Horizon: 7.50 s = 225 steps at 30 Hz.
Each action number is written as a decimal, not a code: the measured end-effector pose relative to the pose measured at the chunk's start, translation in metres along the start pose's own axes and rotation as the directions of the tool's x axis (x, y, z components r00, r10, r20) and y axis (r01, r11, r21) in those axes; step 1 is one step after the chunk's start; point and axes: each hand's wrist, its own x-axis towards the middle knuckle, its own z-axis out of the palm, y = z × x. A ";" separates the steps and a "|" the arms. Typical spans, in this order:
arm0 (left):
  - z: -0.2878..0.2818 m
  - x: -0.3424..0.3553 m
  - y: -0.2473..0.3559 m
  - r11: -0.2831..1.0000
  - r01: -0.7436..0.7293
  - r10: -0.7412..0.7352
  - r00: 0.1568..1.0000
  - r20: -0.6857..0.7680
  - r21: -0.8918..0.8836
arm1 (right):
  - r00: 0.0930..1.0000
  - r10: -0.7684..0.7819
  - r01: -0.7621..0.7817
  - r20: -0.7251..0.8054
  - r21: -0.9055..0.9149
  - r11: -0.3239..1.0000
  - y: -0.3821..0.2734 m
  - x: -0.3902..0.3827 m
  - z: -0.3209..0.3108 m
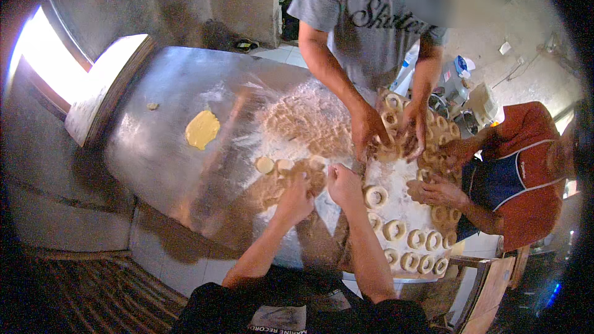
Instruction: The person retrieves trays of dough balls from a rack, places them on a table, and shapes each ball into a ring by hand. The shaped dough rings are arranged on a wooden board, and the completed board is returned to the rack. The person repeats this process with additional dough balls.
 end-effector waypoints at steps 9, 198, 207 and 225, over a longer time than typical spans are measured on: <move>-0.082 0.020 -0.064 0.924 0.120 -0.102 0.992 0.069 -0.362 | 0.996 0.076 -0.090 0.052 0.356 0.930 -0.080 0.016 0.055; 0.281 0.021 0.143 0.775 0.341 0.162 0.706 0.690 -0.532 | -0.036 0.820 -0.249 -0.572 0.800 0.547 0.248 -0.445 -0.052; 0.339 -0.019 0.217 0.858 0.346 0.294 0.275 0.915 -0.380 | -0.698 0.535 -0.151 -0.475 0.829 0.539 0.137 -0.551 0.068; 0.492 -0.167 0.522 0.889 -0.056 0.389 -0.431 0.814 -0.454 | -0.934 0.266 0.356 0.238 0.575 0.736 0.221 -0.579 0.075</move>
